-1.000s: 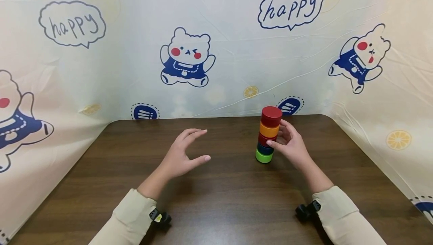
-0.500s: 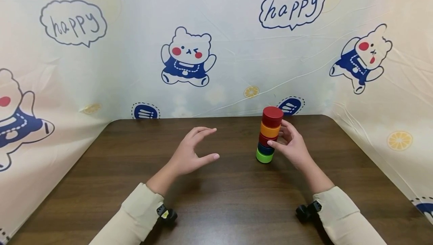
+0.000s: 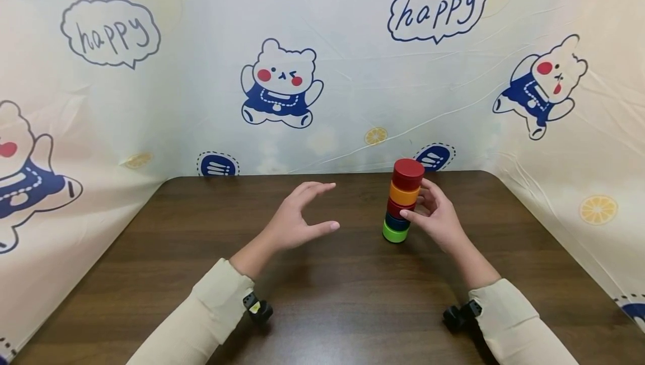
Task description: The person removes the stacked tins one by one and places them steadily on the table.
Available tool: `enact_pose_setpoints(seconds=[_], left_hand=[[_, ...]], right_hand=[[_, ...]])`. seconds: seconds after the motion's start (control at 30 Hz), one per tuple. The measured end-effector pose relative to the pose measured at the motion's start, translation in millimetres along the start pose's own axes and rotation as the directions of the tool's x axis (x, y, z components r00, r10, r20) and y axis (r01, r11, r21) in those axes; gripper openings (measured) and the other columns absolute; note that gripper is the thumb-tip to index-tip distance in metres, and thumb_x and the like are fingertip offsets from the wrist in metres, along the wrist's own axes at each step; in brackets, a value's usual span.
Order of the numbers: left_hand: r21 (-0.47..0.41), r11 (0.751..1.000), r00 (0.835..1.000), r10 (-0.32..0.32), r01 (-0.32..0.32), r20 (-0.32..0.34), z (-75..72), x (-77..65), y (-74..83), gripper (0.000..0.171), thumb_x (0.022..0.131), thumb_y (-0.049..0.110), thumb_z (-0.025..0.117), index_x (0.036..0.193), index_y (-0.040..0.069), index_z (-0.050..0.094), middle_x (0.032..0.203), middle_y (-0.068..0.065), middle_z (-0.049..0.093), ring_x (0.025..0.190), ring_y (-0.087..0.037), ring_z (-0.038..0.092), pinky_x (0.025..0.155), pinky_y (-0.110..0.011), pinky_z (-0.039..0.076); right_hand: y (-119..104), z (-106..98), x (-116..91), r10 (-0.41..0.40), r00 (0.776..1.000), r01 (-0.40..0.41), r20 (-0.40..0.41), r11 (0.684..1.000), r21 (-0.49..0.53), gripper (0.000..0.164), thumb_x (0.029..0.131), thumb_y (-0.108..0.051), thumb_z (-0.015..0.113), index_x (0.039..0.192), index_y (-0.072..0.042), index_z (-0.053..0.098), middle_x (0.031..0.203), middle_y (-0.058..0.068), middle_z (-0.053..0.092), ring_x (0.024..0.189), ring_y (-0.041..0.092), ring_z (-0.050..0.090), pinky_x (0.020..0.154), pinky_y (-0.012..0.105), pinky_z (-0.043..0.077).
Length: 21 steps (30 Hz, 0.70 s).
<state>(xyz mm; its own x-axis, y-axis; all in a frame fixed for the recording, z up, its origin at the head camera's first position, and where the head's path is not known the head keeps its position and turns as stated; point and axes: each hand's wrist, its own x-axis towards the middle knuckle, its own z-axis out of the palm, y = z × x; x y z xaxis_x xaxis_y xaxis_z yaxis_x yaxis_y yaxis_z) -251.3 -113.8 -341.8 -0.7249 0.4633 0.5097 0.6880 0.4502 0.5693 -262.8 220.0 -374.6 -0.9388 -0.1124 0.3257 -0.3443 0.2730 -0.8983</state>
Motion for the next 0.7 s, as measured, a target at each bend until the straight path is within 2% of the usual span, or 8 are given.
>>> enact_pose_setpoints(seconds=[0.13, 0.3, 0.47, 0.7], left_hand=[[-0.036, 0.999, 1.0, 0.006, -0.006, 0.013, 1.8, 7.6, 4.7, 0.073, 0.079, 0.044, 0.08, 0.143, 0.029, 0.049, 0.137, 0.005, 0.049, 0.125, -0.021, 0.048, 0.1, -0.048, 0.044], [-0.063, 0.997, 0.999, 0.034, -0.034, 0.006, 6.2, 16.1, 8.9, 0.073, 0.077, 0.038, 0.082, 0.142, 0.026, 0.051, 0.134, 0.0, 0.052, 0.122, -0.025, 0.05, 0.098, -0.048, 0.045], [-0.068, 0.997, 0.999, 0.038, -0.038, -0.009, 10.6, 23.7, 12.3, 0.07, 0.076, 0.035, 0.084, 0.139, 0.026, 0.054, 0.13, 0.001, 0.055, 0.118, -0.017, 0.05, 0.097, -0.045, 0.046], [-0.1, 0.992, 0.997, 0.073, -0.076, -0.03, 18.6, 36.3, 17.1, 0.067, 0.075, 0.03, 0.085, 0.135, 0.021, 0.057, 0.127, 0.005, 0.057, 0.114, -0.017, 0.053, 0.094, -0.041, 0.049]], right_hand=[[-1, 0, 0, 0.002, 1.0, -0.002, 0.001, 1.0, 0.005, 0.078, 0.086, -0.01, 0.075, 0.15, -0.012, 0.031, 0.14, 0.019, 0.048, 0.128, 0.038, 0.047, 0.102, 0.055, 0.041], [-3, 0, -1, 0.0, 1.0, 0.0, 0.002, 1.0, 0.006, 0.079, 0.085, -0.009, 0.075, 0.151, -0.013, 0.031, 0.14, 0.019, 0.048, 0.128, 0.039, 0.047, 0.101, 0.054, 0.042], [-3, 0, -1, 0.003, 1.0, -0.003, 0.006, 1.0, 0.006, 0.08, 0.085, -0.01, 0.076, 0.151, -0.013, 0.031, 0.141, 0.019, 0.048, 0.128, 0.039, 0.048, 0.1, 0.054, 0.042], [-2, 0, 0, 0.012, 1.0, -0.012, 0.003, 1.0, -0.001, 0.079, 0.085, -0.011, 0.077, 0.15, -0.013, 0.032, 0.142, 0.019, 0.048, 0.128, 0.039, 0.047, 0.1, 0.053, 0.042]])
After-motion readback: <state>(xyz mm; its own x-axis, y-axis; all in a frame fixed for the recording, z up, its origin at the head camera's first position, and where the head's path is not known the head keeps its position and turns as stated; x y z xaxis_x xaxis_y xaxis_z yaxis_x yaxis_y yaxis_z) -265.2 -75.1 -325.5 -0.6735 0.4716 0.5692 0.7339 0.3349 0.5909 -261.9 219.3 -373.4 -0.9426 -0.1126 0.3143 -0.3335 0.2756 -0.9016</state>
